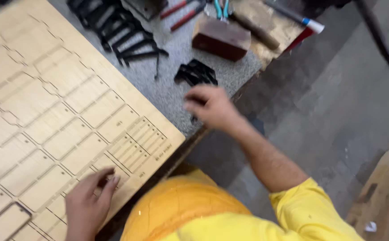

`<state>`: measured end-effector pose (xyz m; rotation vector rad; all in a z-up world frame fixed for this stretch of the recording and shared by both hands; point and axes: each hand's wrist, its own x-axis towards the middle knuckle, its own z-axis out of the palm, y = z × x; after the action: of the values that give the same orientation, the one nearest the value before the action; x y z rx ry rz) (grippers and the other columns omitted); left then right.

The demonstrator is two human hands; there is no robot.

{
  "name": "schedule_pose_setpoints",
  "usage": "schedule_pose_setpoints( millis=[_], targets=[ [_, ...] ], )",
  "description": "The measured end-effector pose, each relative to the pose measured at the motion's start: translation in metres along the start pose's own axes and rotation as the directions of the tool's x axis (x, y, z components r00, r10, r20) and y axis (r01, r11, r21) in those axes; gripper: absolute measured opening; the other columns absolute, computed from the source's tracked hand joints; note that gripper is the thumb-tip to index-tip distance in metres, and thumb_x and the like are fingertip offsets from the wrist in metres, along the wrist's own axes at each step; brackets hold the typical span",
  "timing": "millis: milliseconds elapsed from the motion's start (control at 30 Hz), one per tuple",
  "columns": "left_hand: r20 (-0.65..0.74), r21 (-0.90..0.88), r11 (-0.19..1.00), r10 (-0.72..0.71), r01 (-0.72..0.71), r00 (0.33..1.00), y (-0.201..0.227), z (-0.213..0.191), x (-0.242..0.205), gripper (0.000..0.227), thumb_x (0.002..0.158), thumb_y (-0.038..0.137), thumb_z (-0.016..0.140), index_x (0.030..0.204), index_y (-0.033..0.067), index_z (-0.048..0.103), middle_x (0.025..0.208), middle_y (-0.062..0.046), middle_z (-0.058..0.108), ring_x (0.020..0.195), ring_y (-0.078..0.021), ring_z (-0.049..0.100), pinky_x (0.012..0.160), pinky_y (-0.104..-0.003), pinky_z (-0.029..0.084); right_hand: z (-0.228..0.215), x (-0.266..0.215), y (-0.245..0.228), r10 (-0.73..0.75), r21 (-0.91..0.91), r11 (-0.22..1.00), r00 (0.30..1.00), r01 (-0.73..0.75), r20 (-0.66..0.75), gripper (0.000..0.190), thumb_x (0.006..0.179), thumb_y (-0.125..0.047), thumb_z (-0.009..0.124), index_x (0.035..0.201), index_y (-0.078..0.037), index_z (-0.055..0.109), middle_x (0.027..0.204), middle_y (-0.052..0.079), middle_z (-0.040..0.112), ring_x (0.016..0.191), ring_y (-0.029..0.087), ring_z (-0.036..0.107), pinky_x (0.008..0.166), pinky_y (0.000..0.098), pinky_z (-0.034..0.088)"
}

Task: The person repeatedly rubs the edges of small dark metal pieces with a small abrasive tool, then places each piece on a wooden board. The person handles the pieces one at a time, rotating them to treat different edges before setting them down.

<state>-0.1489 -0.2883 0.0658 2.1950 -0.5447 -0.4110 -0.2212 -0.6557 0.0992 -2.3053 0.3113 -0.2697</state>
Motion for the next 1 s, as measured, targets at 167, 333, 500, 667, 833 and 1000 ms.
schedule_pose_setpoints(
  millis=[167, 333, 500, 667, 833, 1000],
  targets=[
    [0.034, -0.02, 1.0, 0.005, -0.004, 0.999, 0.029, 0.044, 0.034, 0.026, 0.085, 0.017, 0.079, 0.109, 0.0057, 0.077, 0.095, -0.011, 0.077, 0.08, -0.0205, 0.076, 0.072, -0.031, 0.06, -0.074, 0.026, 0.06, 0.112, 0.063, 0.992, 0.991, -0.108, -0.071, 0.02, 0.094, -0.012, 0.08, 0.109, -0.003, 0.074, 0.093, 0.005, 0.075, 0.084, 0.01, 0.068, 0.076, 0.0267, 0.056],
    [0.058, -0.036, 0.991, -0.126, 0.128, 0.99, 0.037, 0.063, 0.044, 0.027, 0.084, 0.018, 0.079, 0.108, 0.0055, 0.076, 0.094, -0.009, 0.079, 0.079, -0.0174, 0.078, 0.07, -0.03, 0.062, -0.107, 0.056, 0.112, 0.168, 0.005, 0.985, 0.974, -0.17, -0.151, 0.018, 0.092, -0.01, 0.08, 0.109, -0.004, 0.076, 0.094, 0.002, 0.076, 0.083, 0.009, 0.068, 0.075, 0.0249, 0.055],
    [-0.01, -0.023, 0.984, -0.175, 0.175, 0.984, 0.027, 0.073, 0.058, 0.029, 0.082, 0.016, 0.081, 0.108, 0.0021, 0.077, 0.091, -0.012, 0.08, 0.082, -0.0175, 0.078, 0.077, -0.03, 0.061, -0.134, 0.129, 0.164, 0.169, -0.04, 0.983, 0.965, -0.181, -0.199, 0.019, 0.093, -0.014, 0.078, 0.109, -0.004, 0.078, 0.095, 0.007, 0.078, 0.085, 0.013, 0.072, 0.078, 0.0294, 0.058],
    [-0.017, -0.068, 0.947, -0.316, 0.314, 0.949, 0.024, 0.081, 0.062, 0.029, 0.084, 0.011, 0.079, 0.11, -0.0009, 0.077, 0.093, -0.015, 0.08, 0.086, -0.0191, 0.08, 0.077, -0.031, 0.064, -0.115, 0.228, 0.205, 0.445, -0.477, 0.795, 0.895, -0.375, 0.038, 0.029, 0.089, -0.031, 0.082, 0.101, -0.005, 0.079, 0.095, 0.014, 0.078, 0.083, 0.024, 0.075, 0.08, 0.0399, 0.059],
    [-0.01, 0.019, 0.957, -0.288, 0.288, 0.957, 0.025, 0.077, 0.07, 0.029, 0.083, 0.011, 0.08, 0.109, -0.0006, 0.077, 0.092, -0.015, 0.08, 0.087, -0.0196, 0.079, 0.081, -0.032, 0.062, -0.092, 0.273, 0.227, 0.459, -0.696, 0.663, 0.884, -0.276, 0.086, 0.033, 0.078, -0.028, 0.088, 0.094, 0.0, 0.079, 0.095, 0.02, 0.074, 0.085, 0.031, 0.069, 0.081, 0.0436, 0.057],
    [-0.048, 0.021, 0.949, -0.313, 0.315, 0.948, 0.029, 0.068, 0.065, 0.028, 0.083, 0.013, 0.081, 0.108, 0.0011, 0.078, 0.091, -0.013, 0.08, 0.083, -0.0171, 0.078, 0.079, -0.03, 0.062, -0.153, 0.26, 0.179, 0.213, -0.184, 0.951, 0.957, -0.249, -0.197, 0.004, 0.09, -0.008, 0.076, 0.093, -0.008, 0.079, 0.079, 0.0, 0.073, 0.065, 0.008, 0.066, 0.059, 0.0263, 0.055]
  ],
)
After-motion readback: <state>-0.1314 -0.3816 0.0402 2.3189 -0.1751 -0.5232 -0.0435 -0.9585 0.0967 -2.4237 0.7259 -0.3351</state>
